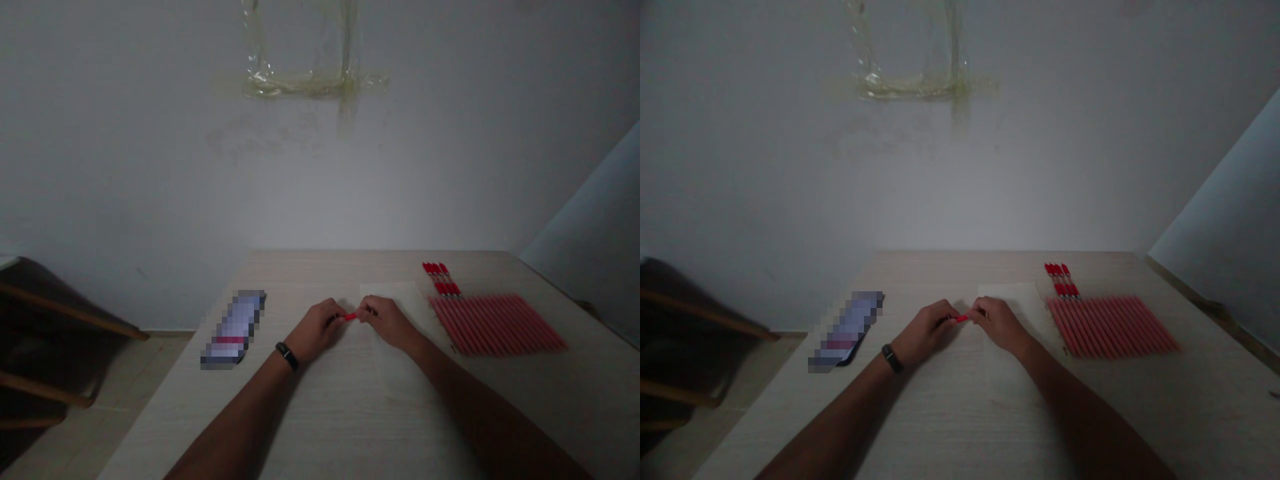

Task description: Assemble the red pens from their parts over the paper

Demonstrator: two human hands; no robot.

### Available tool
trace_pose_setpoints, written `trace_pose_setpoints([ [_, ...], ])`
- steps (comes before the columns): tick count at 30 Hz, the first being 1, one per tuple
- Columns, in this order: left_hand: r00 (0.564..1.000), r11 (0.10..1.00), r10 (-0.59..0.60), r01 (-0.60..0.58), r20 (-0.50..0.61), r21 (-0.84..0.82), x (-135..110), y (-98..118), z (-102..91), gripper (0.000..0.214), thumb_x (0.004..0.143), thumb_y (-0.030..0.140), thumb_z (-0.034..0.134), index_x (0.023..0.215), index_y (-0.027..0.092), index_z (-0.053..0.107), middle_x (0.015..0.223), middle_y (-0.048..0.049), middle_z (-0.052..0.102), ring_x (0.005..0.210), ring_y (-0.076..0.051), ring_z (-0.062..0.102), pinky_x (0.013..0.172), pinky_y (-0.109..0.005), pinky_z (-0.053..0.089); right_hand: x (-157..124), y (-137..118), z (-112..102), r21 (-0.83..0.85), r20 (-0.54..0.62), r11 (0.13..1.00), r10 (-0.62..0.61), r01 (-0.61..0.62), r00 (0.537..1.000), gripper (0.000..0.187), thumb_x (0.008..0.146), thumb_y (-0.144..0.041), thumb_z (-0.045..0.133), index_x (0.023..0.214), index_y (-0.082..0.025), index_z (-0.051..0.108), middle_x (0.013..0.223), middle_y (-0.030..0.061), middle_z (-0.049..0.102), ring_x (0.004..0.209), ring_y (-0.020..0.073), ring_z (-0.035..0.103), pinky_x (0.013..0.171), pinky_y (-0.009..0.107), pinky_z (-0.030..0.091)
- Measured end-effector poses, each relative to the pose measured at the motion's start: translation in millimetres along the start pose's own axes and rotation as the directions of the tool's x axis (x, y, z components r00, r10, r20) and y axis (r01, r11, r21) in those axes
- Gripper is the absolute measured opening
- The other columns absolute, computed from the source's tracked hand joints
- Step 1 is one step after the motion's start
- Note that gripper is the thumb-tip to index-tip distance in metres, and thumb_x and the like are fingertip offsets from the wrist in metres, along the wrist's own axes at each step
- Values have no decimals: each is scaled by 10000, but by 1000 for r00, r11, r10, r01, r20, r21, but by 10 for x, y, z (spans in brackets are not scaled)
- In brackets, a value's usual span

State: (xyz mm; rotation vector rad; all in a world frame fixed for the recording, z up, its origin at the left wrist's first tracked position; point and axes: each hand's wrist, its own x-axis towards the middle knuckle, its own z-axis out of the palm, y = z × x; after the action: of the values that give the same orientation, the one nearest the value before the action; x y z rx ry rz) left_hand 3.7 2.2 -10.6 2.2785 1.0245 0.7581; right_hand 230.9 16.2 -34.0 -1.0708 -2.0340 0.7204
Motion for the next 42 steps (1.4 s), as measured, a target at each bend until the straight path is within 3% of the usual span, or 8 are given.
trace_pose_setpoints([
  [3,1000,1000,1,-1,-7,29,0,10,13,259,1009,302,481,991,178,708,933,-67,648,868,-182,592,806,-294,453,0,-20,-24,-82,15,993,-81,82,997,327,1022,-313,495,747,-187,619,752,13,619,747,160,571,708,287,411],
  [8,999,998,-20,21,-30,58,5,10,0,240,1001,280,498,980,170,710,930,-73,646,873,-191,594,803,-300,456,3,-27,-76,-54,16,994,-96,97,995,113,958,-309,625,922,-202,613,912,22,625,869,172,575,781,291,434],
  [13,1000,999,15,-14,-21,36,6,21,-5,201,985,252,529,984,179,716,940,-68,642,877,-186,596,811,-295,455,8,-16,-74,-116,81,978,-164,172,983,304,1037,-260,465,766,-194,584,791,9,585,801,164,542,772,298,404],
  [17,1000,999,-5,6,-20,46,8,19,4,200,981,274,550,977,182,727,925,-65,629,841,-182,594,776,-287,449,-3,-32,-58,-115,42,982,-149,153,988,129,984,-266,578,878,-194,594,883,19,616,861,170,548,794,294,405],
  [29,997,998,-32,36,-75,44,-7,-3,25,316,820,34,617,1077,211,669,916,-17,607,800,-157,566,728,-267,413,-11,-30,-3,-198,106,971,-114,133,988,316,1042,-309,451,780,-186,577,773,20,603,752,170,539,729,298,376],
  [33,993,999,-13,18,-120,38,-6,11,5,299,832,52,635,1080,218,654,927,-14,605,769,-145,552,701,-257,405,-13,-52,54,-131,60,990,-52,59,997,391,1067,-296,379,732,-187,547,703,-1,584,686,152,542,681,283,363],
  [39,993,997,-46,53,-111,56,0,14,1,321,885,143,664,1195,227,648,925,-22,634,791,-155,586,730,-260,435,12,-75,-24,-297,84,937,-167,185,982,272,1043,-333,484,855,-190,620,839,29,646,818,182,566,774,316,372],
  [42,992,988,-78,90,-101,122,6,-4,-6,174,938,276,641,1081,198,705,907,-42,652,785,-169,599,720,-272,434,22,-53,-63,-348,48,921,-169,175,984,267,1038,-325,498,851,-189,632,848,39,651,833,189,561,788,321,374],
])
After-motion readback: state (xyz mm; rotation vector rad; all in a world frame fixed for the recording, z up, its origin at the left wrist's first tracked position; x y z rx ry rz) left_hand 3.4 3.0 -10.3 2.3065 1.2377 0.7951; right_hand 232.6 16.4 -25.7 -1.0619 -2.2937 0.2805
